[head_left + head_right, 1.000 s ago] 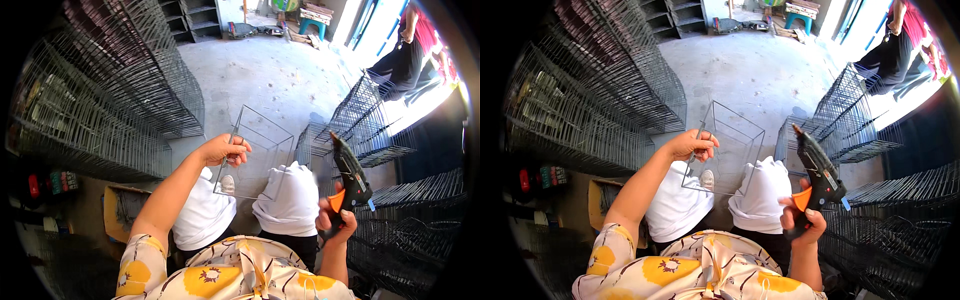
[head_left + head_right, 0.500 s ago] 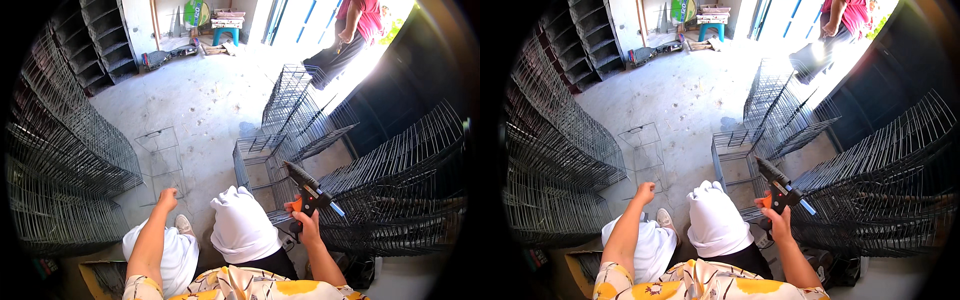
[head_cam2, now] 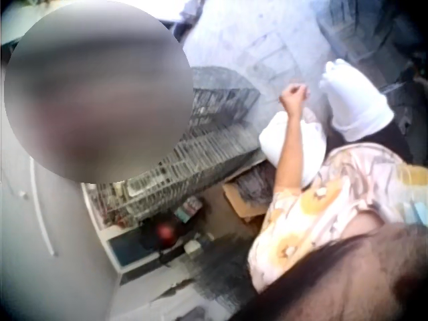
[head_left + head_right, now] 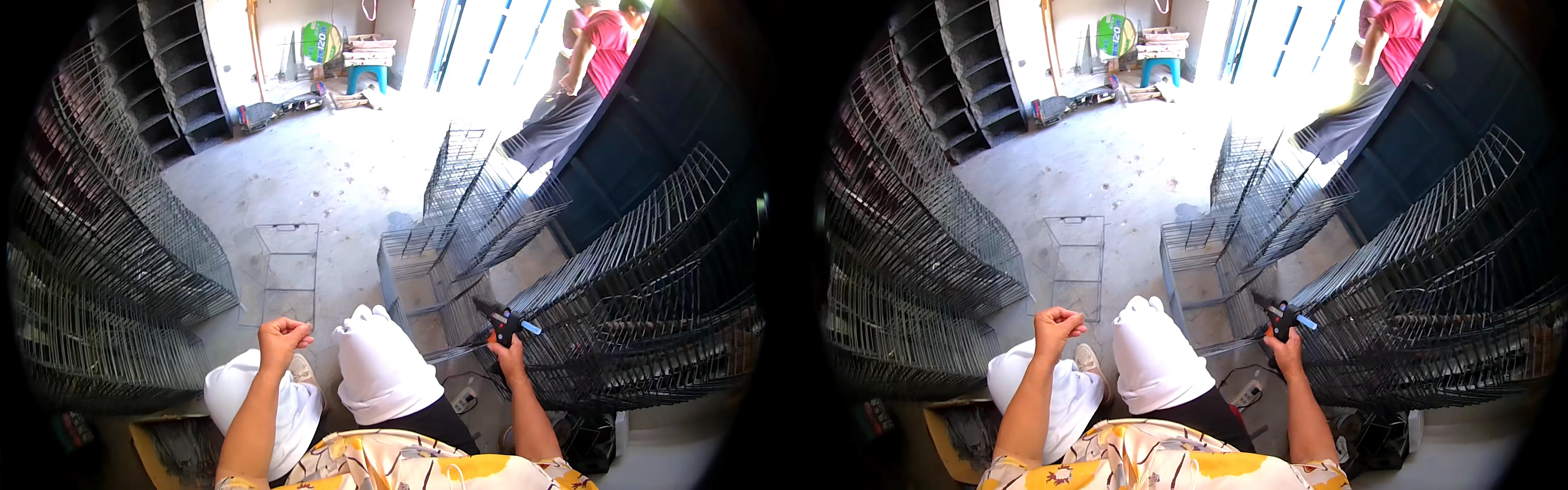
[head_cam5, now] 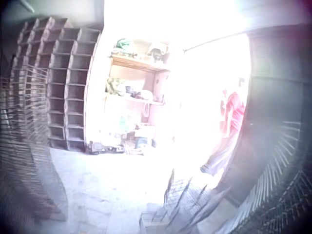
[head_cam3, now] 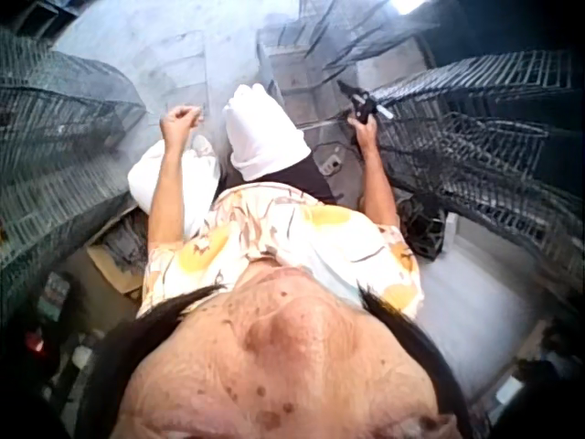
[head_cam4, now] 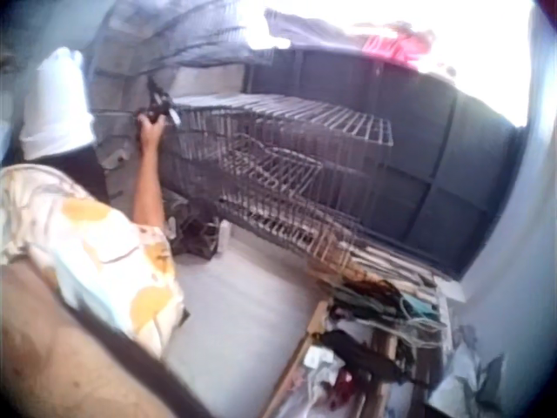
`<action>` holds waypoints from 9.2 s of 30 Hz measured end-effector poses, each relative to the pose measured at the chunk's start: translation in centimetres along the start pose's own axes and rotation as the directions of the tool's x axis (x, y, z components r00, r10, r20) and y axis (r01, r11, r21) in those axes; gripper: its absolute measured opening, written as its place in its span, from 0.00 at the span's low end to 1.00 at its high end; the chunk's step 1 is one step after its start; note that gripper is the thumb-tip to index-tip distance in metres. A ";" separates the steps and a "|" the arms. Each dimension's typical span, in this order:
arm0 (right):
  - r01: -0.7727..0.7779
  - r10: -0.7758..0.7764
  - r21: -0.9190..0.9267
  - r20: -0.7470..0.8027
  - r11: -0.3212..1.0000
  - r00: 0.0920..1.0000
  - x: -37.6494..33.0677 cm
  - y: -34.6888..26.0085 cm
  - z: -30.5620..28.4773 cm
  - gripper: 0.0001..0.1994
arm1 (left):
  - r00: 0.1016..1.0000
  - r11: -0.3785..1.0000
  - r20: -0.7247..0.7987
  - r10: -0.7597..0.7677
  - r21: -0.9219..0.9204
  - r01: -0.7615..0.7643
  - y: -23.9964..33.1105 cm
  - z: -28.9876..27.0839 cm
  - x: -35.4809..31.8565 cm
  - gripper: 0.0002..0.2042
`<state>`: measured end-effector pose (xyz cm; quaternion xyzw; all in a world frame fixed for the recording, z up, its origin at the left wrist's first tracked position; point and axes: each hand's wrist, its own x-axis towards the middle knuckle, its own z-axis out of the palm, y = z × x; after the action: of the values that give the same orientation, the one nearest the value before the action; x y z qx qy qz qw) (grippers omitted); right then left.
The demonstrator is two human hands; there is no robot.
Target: The person uses a glue gun to apply adhesive to wire cage components, picking up small metal parts and attaching them to the wire structure.
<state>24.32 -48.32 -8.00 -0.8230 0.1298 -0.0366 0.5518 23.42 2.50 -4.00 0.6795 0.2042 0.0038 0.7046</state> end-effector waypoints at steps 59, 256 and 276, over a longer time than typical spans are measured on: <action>0.150 -0.158 -0.290 -0.006 0.945 0.987 7.3 1.7 3.7 0.17 | 0.970 0.972 -0.089 -0.226 -0.091 0.218 -6.2 0.3 -11.4 0.06; -0.164 -0.456 0.529 0.823 0.833 0.338 -14.1 -25.0 11.5 0.25 | 0.996 0.908 0.086 -0.030 -0.415 0.063 11.0 -6.9 -20.0 0.15; -0.019 -0.421 0.443 0.864 0.896 0.276 -14.3 -27.8 13.5 0.20 | 0.986 0.866 0.165 -0.009 -0.491 0.091 11.3 -7.6 -19.3 0.14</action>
<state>18.10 -22.63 13.47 -0.5738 -0.3368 0.3593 0.6544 6.59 5.18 12.39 0.4680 0.1577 -0.0157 0.8694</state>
